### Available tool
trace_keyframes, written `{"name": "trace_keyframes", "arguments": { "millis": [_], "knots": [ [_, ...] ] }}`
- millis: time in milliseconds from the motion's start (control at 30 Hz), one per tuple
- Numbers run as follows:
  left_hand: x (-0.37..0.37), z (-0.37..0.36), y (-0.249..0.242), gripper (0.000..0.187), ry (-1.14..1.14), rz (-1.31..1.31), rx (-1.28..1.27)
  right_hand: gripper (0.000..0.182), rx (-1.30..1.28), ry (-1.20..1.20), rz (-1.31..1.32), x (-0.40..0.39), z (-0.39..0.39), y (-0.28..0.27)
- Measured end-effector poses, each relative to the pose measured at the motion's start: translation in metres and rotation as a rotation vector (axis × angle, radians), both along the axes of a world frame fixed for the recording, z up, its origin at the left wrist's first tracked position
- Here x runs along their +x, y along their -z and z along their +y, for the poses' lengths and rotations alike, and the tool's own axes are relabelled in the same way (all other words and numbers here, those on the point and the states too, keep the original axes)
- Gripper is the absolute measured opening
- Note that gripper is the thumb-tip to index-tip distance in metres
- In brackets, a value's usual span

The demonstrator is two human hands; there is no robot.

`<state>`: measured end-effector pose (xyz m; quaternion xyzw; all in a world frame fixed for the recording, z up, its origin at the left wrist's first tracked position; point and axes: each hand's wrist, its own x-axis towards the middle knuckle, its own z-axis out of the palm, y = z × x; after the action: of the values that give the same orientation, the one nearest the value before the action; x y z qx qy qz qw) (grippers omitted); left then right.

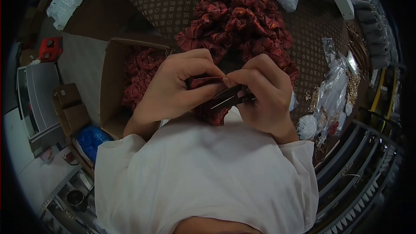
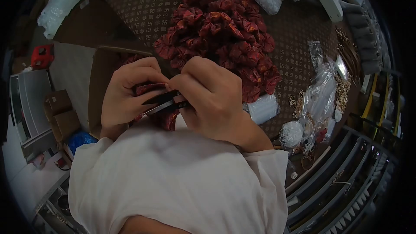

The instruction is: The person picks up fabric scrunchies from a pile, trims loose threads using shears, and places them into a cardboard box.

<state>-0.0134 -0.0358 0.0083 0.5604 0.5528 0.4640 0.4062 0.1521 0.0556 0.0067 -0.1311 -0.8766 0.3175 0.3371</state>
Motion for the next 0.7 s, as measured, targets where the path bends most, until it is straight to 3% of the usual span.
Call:
{"name": "trace_keyframes", "arguments": {
  "millis": [133,200,233,367,467,533,700],
  "knots": [
    [0.003,-0.004,-0.005,0.014,-0.02,-0.053,-0.004,0.008,-0.295,-0.076,0.074,-0.001,0.007,0.003],
    [0.001,-0.006,-0.006,0.013,0.017,-0.077,0.003,0.008,-0.999,-0.083,0.186,0.003,0.012,0.004],
    [0.001,-0.007,-0.005,0.013,0.012,-0.077,0.004,0.016,-1.006,-0.108,0.203,0.004,0.012,0.006],
    [0.002,-0.01,-0.005,0.013,0.001,-0.135,-0.012,0.015,-0.922,-0.089,0.183,0.006,0.007,0.008],
    [0.001,-0.011,-0.009,0.014,-0.012,-0.124,-0.031,0.013,-1.046,-0.098,0.223,0.01,0.01,0.005],
    [0.002,-0.012,-0.01,0.014,-0.023,-0.123,-0.046,0.01,-0.673,-0.016,0.078,0.013,0.012,0.006],
    [0.004,-0.013,-0.005,0.017,-0.033,-0.051,0.015,0.022,-0.478,-0.043,0.025,0.009,0.008,0.001]
  ]
}}
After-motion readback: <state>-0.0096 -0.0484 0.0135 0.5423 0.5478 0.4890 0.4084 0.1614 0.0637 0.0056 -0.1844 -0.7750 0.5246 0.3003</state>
